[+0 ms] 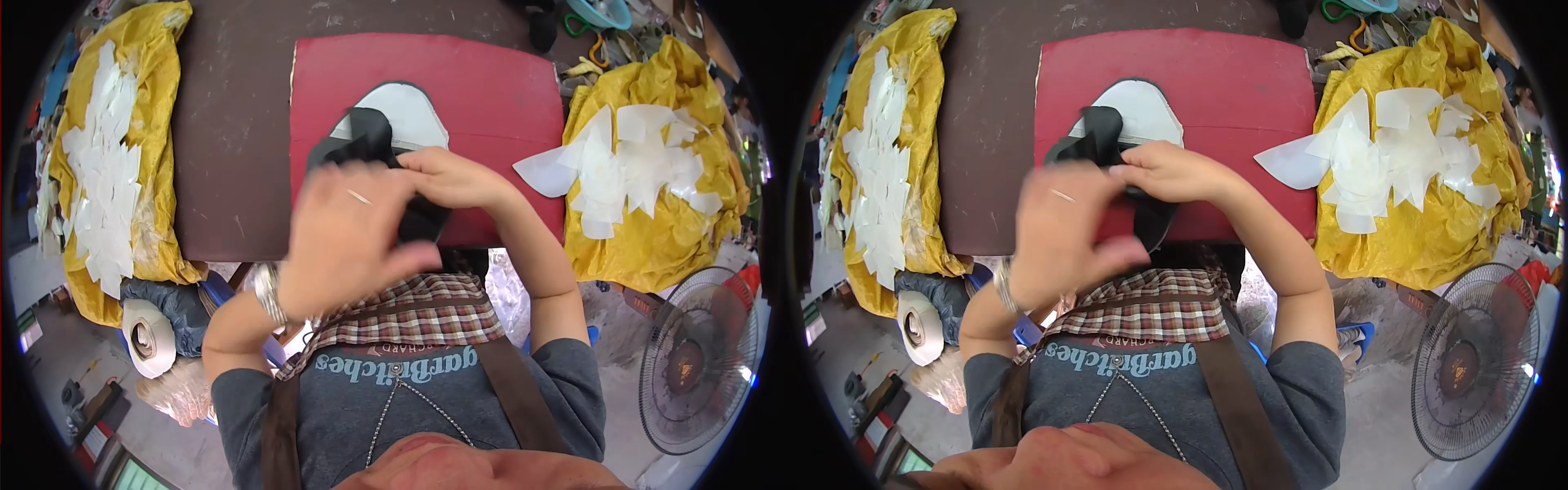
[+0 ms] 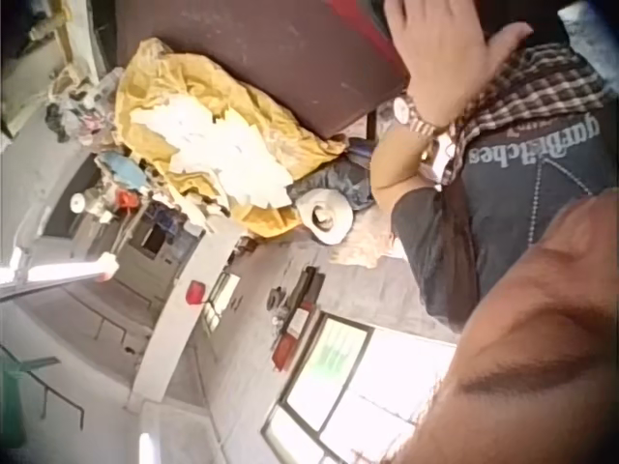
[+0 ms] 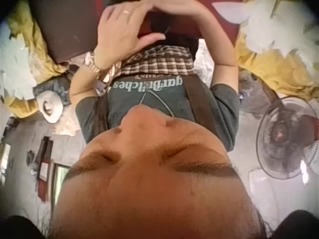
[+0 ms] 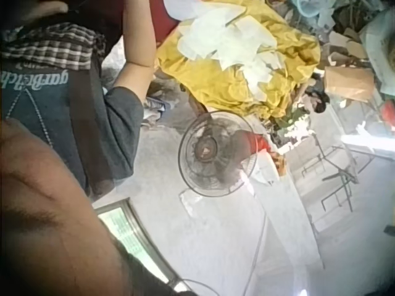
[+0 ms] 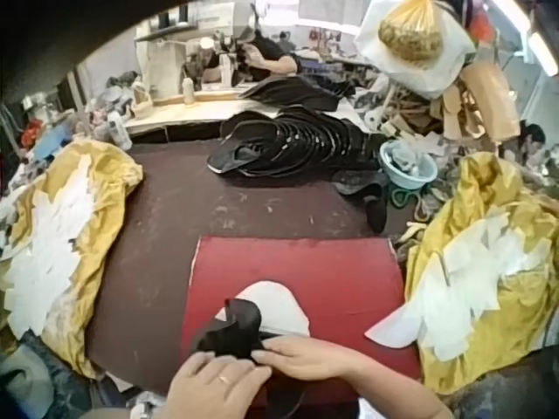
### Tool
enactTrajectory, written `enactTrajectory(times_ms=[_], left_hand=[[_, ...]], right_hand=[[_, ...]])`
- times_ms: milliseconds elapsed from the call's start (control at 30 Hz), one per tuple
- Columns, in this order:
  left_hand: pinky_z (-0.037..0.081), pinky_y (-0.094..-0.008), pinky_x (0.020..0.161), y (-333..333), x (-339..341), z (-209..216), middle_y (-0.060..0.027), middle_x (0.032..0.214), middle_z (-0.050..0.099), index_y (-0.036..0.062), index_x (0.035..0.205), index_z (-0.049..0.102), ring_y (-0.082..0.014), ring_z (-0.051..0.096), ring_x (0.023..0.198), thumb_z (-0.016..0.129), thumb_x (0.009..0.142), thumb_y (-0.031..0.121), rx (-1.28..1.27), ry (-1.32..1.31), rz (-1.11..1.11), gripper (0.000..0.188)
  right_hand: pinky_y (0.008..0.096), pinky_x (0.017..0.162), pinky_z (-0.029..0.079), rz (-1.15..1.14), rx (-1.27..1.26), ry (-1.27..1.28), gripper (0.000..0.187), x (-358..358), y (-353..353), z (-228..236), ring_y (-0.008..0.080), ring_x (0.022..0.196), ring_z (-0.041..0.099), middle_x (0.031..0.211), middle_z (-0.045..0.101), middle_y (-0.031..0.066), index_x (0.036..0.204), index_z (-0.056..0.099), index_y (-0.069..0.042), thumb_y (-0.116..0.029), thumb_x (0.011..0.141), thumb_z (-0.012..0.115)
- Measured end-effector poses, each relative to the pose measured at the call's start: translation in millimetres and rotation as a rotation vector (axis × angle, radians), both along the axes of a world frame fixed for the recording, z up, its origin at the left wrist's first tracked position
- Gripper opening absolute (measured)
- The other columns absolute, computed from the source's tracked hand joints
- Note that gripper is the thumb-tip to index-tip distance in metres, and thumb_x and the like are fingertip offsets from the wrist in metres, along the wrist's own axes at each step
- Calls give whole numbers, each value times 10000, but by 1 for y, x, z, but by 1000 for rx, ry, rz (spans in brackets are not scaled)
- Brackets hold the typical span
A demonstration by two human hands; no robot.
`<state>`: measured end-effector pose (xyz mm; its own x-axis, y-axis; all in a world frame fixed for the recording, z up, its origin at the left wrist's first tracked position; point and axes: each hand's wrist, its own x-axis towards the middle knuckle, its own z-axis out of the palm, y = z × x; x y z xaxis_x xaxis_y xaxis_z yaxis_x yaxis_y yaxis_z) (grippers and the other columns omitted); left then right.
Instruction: The person folds and presses the edges of shoe upper pieces over reinforcement tape lining by hand and arranges the pieces onto a stack on the table.
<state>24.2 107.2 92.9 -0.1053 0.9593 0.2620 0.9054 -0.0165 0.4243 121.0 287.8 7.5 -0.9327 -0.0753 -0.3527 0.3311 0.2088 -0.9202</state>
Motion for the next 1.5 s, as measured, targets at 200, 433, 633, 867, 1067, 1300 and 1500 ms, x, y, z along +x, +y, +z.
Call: enactTrajectory(times_ms=[200,433,633,867,1067,1300,1500], left_hand=[[414,-324,689,-30,-28,-7,-40,677,562,55,788,604,-172,555,675,595,698,128,-259,517,-162,116],[413,-310,882,-25,-28,-57,-213,1120,635,-113,1106,636,-223,572,926,528,759,97,-445,1149,-77,419],[407,-355,973,-31,-30,-66,-183,1096,637,-97,1131,626,-236,580,954,537,771,100,-318,1017,11,420],[375,-390,1058,-42,-37,-68,-204,1011,653,-103,1089,643,-260,615,962,538,770,95,-38,814,-49,390],[360,-405,1075,-43,-35,-69,-196,1104,638,-99,1153,611,-271,595,1015,526,774,95,-217,892,-51,434],[365,-359,1048,-39,-30,-70,-267,1029,670,-139,1112,632,-298,623,1045,513,808,93,-323,964,-59,401],[407,-327,995,-40,-23,-74,-247,1082,657,-114,1139,629,-279,623,998,534,784,81,-270,947,31,416]], right_hand=[[208,637,408,-512,-430,193,383,-9,11,13,38,717,494,780,578,-66,861,647,-20,-379,971,575],[417,891,471,-612,655,582,389,-20,-33,-9,381,983,589,1022,625,207,1082,617,-3,-182,761,745],[386,925,450,-527,-41,160,386,-34,-42,6,288,1072,584,1117,637,171,1121,619,6,-174,786,685],[370,955,420,-365,-257,-235,448,-53,-46,52,284,1111,568,1213,614,186,1213,583,55,-300,944,537],[394,1063,341,-406,-320,-311,571,-73,-19,18,288,1296,421,1391,456,212,1376,392,61,-304,959,531],[398,817,479,-177,135,-176,595,-70,-39,54,322,934,627,985,648,244,999,622,100,-476,850,630],[365,627,493,-319,301,170,453,-71,0,7,244,645,592,761,645,146,939,661,33,-257,655,863]])
